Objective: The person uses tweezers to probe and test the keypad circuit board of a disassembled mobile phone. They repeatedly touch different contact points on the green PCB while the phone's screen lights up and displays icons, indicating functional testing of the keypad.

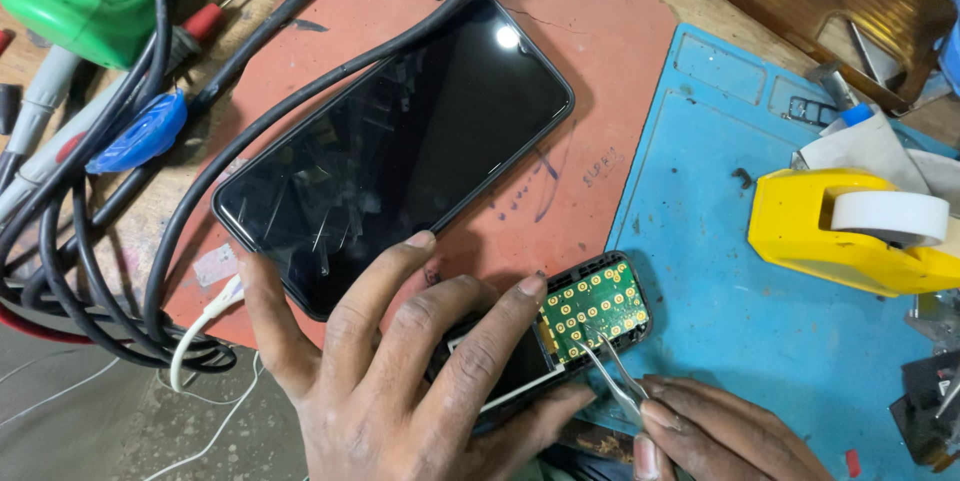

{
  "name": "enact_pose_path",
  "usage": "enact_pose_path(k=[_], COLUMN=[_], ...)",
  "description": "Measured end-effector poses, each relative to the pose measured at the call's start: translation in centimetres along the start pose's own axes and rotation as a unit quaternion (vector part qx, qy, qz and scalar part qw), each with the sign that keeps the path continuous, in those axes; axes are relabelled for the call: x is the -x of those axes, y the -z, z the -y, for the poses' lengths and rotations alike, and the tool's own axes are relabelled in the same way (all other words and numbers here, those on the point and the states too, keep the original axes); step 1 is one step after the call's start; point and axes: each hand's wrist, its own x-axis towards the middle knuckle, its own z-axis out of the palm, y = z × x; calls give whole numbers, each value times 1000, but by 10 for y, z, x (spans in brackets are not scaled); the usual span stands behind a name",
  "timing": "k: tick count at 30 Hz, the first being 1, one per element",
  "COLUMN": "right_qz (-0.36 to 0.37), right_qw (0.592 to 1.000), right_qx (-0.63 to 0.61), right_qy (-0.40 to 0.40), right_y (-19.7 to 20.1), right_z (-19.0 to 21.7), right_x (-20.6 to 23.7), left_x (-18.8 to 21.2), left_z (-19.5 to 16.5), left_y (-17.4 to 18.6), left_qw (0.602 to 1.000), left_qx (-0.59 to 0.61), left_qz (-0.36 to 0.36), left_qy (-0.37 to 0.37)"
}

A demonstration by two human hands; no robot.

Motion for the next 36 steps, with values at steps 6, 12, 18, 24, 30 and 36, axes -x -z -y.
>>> enact_pose_path(k=[6, 12, 18, 24, 30, 36], right_qz=[-29, -25, -29, -51, -20, -27], right_qw=[998, 996, 998, 998, 998, 999], right_qx=[1, 19, 24, 9, 24, 31], right_qy=[-60, -84, -52, -44, -47, 14], right_y=[-4, -10, -11, -11, -8, -8], right_z=[1, 4, 8, 13, 10, 10], right_x=[15, 17, 13, 8, 1, -1], left_x=[17, 28, 31, 28, 29, 30], left_z=[-10, -22, -22, -21, -22, -22], left_y=[-13, -27, -31, -26, -28, -28], left_qw=[998, 990, 989, 990, 990, 990], left_qx=[-6, 19, 26, 35, 37, 34], left_qz=[-47, -97, -105, -97, -87, -89], left_qy=[37, 105, 102, 91, 102, 101])
